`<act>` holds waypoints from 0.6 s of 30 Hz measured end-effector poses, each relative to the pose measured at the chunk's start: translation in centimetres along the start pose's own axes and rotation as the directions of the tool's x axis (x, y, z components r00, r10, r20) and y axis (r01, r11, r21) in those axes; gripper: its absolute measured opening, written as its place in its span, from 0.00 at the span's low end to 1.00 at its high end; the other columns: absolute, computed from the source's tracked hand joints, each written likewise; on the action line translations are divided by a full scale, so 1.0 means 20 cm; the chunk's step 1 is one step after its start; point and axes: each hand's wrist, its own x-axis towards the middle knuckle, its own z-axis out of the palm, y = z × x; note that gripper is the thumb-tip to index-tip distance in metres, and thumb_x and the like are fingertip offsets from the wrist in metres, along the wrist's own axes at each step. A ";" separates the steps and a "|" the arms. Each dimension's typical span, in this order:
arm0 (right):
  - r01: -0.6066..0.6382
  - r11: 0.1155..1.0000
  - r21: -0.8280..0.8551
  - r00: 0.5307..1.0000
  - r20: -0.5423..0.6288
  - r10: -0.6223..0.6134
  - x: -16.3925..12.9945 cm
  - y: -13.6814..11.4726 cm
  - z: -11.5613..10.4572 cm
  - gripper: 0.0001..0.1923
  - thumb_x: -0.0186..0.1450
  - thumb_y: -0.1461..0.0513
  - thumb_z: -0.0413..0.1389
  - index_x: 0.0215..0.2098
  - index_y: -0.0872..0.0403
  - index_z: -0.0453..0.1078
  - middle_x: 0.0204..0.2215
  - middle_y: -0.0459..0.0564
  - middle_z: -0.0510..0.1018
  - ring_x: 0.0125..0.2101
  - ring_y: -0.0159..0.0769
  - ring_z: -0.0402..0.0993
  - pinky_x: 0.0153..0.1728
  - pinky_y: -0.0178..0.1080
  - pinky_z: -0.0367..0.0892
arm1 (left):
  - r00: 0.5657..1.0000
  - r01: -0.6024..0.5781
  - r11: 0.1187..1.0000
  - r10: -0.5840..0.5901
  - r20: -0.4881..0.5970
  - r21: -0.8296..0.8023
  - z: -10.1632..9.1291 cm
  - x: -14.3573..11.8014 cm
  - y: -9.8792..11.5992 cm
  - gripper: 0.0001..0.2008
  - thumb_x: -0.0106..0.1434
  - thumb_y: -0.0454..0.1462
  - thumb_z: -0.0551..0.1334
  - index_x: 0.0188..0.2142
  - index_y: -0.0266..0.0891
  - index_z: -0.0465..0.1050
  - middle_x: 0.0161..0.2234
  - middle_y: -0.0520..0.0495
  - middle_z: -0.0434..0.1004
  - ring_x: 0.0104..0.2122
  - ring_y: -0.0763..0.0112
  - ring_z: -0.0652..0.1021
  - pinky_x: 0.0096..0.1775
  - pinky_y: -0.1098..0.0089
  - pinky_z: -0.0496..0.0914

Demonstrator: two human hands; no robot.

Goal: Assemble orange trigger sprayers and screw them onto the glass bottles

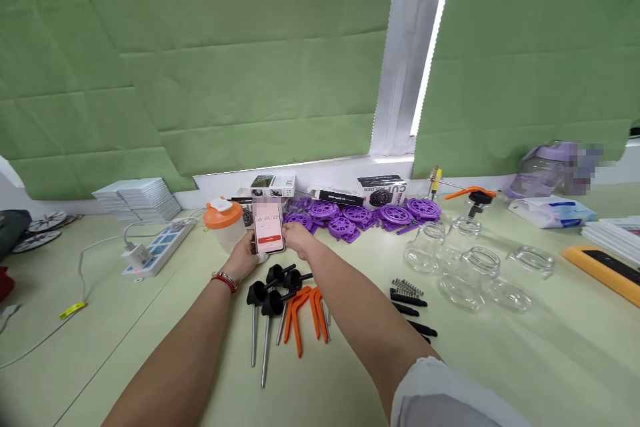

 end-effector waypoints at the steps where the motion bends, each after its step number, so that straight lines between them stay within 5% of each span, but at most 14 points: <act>1: -0.014 1.000 0.020 1.000 -0.002 0.014 0.01 0.00 0.01 0.09 0.63 0.64 0.51 0.34 0.59 0.73 0.28 0.54 0.78 0.27 0.35 0.73 0.34 0.40 0.69 | 1.000 0.018 0.999 -0.017 0.017 -0.048 0.00 -0.01 0.01 0.32 0.48 0.33 0.66 0.53 0.35 0.60 0.44 0.39 0.76 0.42 0.61 0.78 0.45 0.58 0.72; 9: -0.040 0.977 0.211 0.998 -0.037 0.049 -0.04 -0.08 -0.05 0.10 0.66 0.65 0.50 0.36 0.57 0.74 0.25 0.49 0.79 0.24 0.31 0.73 0.29 0.36 0.70 | 0.988 -0.088 0.973 0.113 0.108 -0.212 0.02 -0.04 0.17 0.35 0.50 0.35 0.65 0.56 0.37 0.52 0.56 0.35 0.65 0.54 0.57 0.71 0.53 0.57 0.67; 18: -0.015 0.953 0.303 0.999 -0.025 0.023 -0.10 -0.12 -0.11 0.09 0.65 0.62 0.54 0.37 0.56 0.75 0.25 0.48 0.79 0.24 0.31 0.73 0.30 0.37 0.71 | 0.966 -0.242 0.967 0.232 0.117 0.079 0.03 -0.04 0.30 0.32 0.54 0.36 0.63 0.57 0.37 0.53 0.57 0.38 0.63 0.56 0.60 0.67 0.57 0.58 0.62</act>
